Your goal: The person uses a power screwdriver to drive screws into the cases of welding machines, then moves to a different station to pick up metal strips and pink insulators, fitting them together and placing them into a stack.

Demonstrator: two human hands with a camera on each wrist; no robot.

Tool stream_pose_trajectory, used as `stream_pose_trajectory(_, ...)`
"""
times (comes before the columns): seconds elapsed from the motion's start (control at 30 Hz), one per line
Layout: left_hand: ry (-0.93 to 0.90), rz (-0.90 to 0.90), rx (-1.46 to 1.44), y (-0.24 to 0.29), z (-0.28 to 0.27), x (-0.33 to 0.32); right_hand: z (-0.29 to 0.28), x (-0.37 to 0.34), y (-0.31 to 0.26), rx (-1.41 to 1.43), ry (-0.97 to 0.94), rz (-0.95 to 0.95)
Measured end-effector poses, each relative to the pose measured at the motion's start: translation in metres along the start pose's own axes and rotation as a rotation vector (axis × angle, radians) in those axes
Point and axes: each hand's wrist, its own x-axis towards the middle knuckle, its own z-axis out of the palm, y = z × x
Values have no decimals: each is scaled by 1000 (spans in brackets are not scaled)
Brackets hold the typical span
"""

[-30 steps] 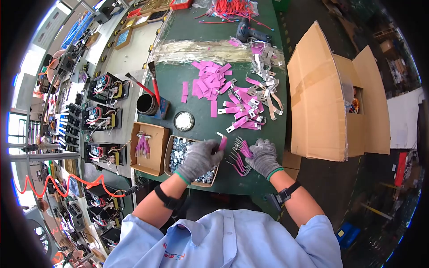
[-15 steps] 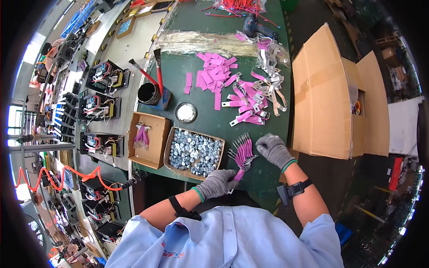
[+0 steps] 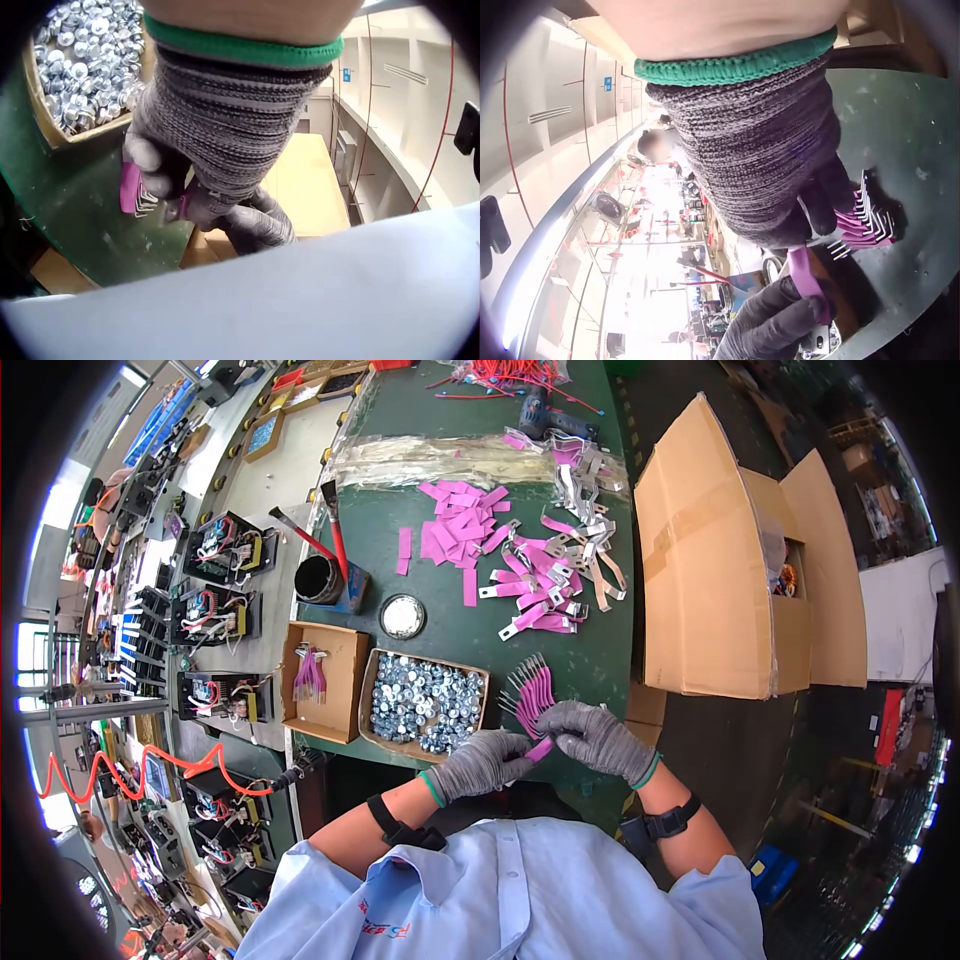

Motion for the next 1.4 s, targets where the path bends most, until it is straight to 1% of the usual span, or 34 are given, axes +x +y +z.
stream_pose_trajectory(0.03, 63, 119, 177, -3, 2, 0, -1, -2, 0, -35, 15, -85)
stream_pose_trajectory(0.07, 128, 239, 354, -4, 3, 0, -3, -3, -4, -35, 16, -85)
stream_pose_trajectory(0.13, 103, 261, 388, -5, 5, 0, -8, -8, -20, -388, -160, -52)
stream_pose_trajectory(0.17, 49, 235, 418, 6, 2, -1, -5, -11, -22, -474, -156, -75)
stream_pose_trajectory(0.2, -3, 210, 447, 15, 0, -1, -5, -14, -23, -476, -156, -77)
stream_pose_trajectory(0.23, 3, 211, 448, 18, 0, 1, -5, -18, -22, -522, -179, -107)
stream_pose_trajectory(0.27, 99, 304, 499, 22, -1, 3, -7, -20, -22, -566, -202, -137)
stream_pose_trajectory(0.3, 195, 397, 548, 26, -4, 3, -9, -23, -18, -548, -153, -161)
stream_pose_trajectory(0.33, 198, 396, 548, 31, -8, 2, -12, -26, -11, -549, -155, -164)
stream_pose_trajectory(0.4, 603, 303, 497, 57, -17, -10, -17, -31, 5, -222, 124, 153)
stream_pose_trajectory(0.43, 612, 237, 449, 64, -18, -18, -19, -29, 14, -228, 177, 261)
stream_pose_trajectory(0.47, 615, 237, 446, 54, -15, -18, -17, -25, 28, -231, 174, 261)
stream_pose_trajectory(0.53, 225, 46, -45, 22, -3, -16, -11, -15, 51, -370, 336, 355)
stream_pose_trajectory(0.57, 161, -35, -66, 16, 6, -14, -11, -5, 48, -430, 337, 409)
stream_pose_trajectory(0.6, 165, -37, -69, 3, 17, -9, -10, 4, 51, -430, 332, 406)
stream_pose_trajectory(0.67, 167, -95, 41, -27, 38, 10, -5, 19, 62, -681, 339, 446)
stream_pose_trajectory(0.7, 168, -97, 34, -32, 43, 19, -3, 25, 64, -729, 307, 439)
stream_pose_trajectory(0.73, 235, -191, 69, -37, 49, 30, 0, 30, 67, -731, 300, 439)
stream_pose_trajectory(0.77, 303, -284, 105, -40, 53, 38, 4, 35, 72, -820, 205, 425)
stream_pose_trajectory(0.8, 306, -287, 99, -41, 53, 45, 6, 39, 74, -907, 110, 409)
stream_pose_trajectory(0.83, 321, -303, 59, -41, 53, 52, 8, 39, 73, -914, 84, 358)
stream_pose_trajectory(0.87, 337, -318, 18, -40, 52, 55, 10, 39, 73, -915, 78, 354)
stream_pose_trajectory(0.93, 350, -284, -2, -37, 52, 56, 12, 38, 71, -903, -5, 304)
stream_pose_trajectory(1.07, 356, -259, -59, -34, 52, 59, 11, 38, 64, -882, -122, 289)
stream_pose_trajectory(1.1, 357, -266, -60, -35, 52, 59, 10, 40, 62, -884, -155, 321)
stream_pose_trajectory(1.13, 358, -274, -62, -36, 52, 59, 8, 41, 59, -885, -157, 320)
stream_pose_trajectory(1.17, 359, -275, -64, -38, 52, 58, 3, 44, 50, -876, -149, 370)
stream_pose_trajectory(1.2, 378, -237, -47, -41, 52, 56, 1, 46, 43, -866, -142, 421)
stream_pose_trajectory(1.23, 396, -200, -30, -43, 53, 55, 2, 47, 41, -864, -147, 420)
stream_pose_trajectory(1.3, 381, -218, -35, -43, 50, 53, 5, 49, 37, -782, 56, 331)
stream_pose_trajectory(1.4, 365, -215, -38, -45, 49, 56, 13, 54, 46, -722, 59, 276)
